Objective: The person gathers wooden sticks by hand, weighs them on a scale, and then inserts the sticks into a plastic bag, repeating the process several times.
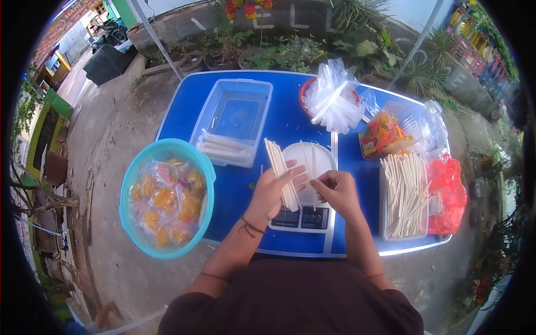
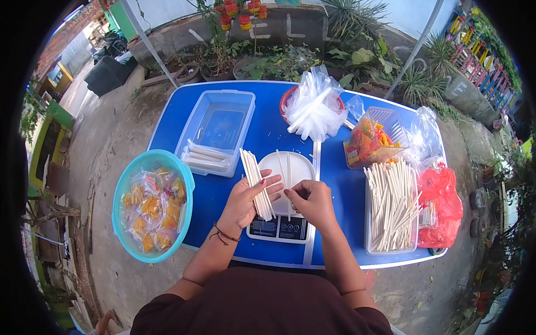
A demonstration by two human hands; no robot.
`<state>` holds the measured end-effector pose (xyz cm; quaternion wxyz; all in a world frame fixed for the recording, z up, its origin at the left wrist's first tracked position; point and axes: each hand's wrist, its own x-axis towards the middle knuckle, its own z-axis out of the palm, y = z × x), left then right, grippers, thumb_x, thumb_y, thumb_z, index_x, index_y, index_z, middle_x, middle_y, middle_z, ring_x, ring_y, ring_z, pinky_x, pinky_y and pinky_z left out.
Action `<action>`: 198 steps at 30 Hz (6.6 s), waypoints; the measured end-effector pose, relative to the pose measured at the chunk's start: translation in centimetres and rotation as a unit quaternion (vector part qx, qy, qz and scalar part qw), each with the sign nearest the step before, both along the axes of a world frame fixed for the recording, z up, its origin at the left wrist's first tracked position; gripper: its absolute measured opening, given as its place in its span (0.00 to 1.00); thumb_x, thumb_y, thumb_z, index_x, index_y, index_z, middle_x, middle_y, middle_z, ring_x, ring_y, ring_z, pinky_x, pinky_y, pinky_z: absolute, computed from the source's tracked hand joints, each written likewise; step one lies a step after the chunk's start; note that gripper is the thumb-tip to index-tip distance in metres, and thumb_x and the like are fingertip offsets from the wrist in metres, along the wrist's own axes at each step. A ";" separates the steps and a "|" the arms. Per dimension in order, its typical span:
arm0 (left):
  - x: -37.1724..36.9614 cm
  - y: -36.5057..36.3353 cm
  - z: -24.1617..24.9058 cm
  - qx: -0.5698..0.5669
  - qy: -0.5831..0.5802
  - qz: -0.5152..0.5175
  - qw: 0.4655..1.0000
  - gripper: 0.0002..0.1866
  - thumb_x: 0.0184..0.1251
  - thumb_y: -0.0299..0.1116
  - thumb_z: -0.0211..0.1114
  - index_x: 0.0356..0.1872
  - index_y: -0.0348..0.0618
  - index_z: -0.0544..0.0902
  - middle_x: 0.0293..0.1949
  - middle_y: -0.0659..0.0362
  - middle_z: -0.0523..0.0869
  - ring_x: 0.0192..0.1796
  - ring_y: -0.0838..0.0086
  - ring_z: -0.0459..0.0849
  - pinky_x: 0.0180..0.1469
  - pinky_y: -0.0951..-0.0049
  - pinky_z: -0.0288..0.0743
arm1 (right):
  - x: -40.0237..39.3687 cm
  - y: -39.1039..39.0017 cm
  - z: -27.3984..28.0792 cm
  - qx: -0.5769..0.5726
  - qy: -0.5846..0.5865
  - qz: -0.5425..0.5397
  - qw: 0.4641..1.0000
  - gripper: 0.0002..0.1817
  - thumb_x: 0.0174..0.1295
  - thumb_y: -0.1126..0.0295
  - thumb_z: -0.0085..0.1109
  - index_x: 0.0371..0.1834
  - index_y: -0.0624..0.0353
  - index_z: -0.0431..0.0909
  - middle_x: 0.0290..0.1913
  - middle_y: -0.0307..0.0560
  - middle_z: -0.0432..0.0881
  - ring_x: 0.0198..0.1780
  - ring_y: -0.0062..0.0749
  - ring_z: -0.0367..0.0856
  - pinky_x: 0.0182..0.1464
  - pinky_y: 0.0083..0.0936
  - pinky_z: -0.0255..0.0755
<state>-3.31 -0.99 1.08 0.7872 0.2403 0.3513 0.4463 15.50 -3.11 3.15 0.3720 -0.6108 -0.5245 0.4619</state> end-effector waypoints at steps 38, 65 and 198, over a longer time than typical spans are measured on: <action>1.0 -0.9 0.4 -0.006 -0.056 -0.070 0.996 0.19 0.80 0.29 0.49 0.68 0.37 0.68 0.66 0.50 0.76 0.66 0.67 0.77 0.66 0.65 0.74 | -1.7 -1.4 0.5 0.055 -0.023 0.033 0.998 0.10 0.58 0.71 0.68 0.34 0.69 0.85 0.26 0.45 0.87 0.27 0.19 0.82 0.31 0.20 0.75; -0.3 -0.3 -0.7 0.008 -0.030 -0.003 1.000 0.21 0.80 0.31 0.50 0.68 0.34 0.63 0.68 0.40 0.69 0.71 0.51 0.71 0.66 0.46 0.74 | 0.0 -0.2 0.2 0.038 -0.231 -0.077 0.969 0.10 0.55 0.63 0.69 0.31 0.59 0.88 0.27 0.46 0.88 0.27 0.34 0.87 0.34 0.28 0.77; 0.9 -1.7 -0.3 -0.014 -0.058 0.015 0.998 0.23 0.75 0.24 0.55 0.67 0.26 0.64 0.63 0.41 0.76 0.65 0.55 0.77 0.69 0.57 0.73 | 1.1 -1.0 -0.8 0.028 0.040 0.004 0.999 0.09 0.61 0.73 0.68 0.33 0.71 0.84 0.25 0.41 0.85 0.27 0.15 0.79 0.29 0.17 0.72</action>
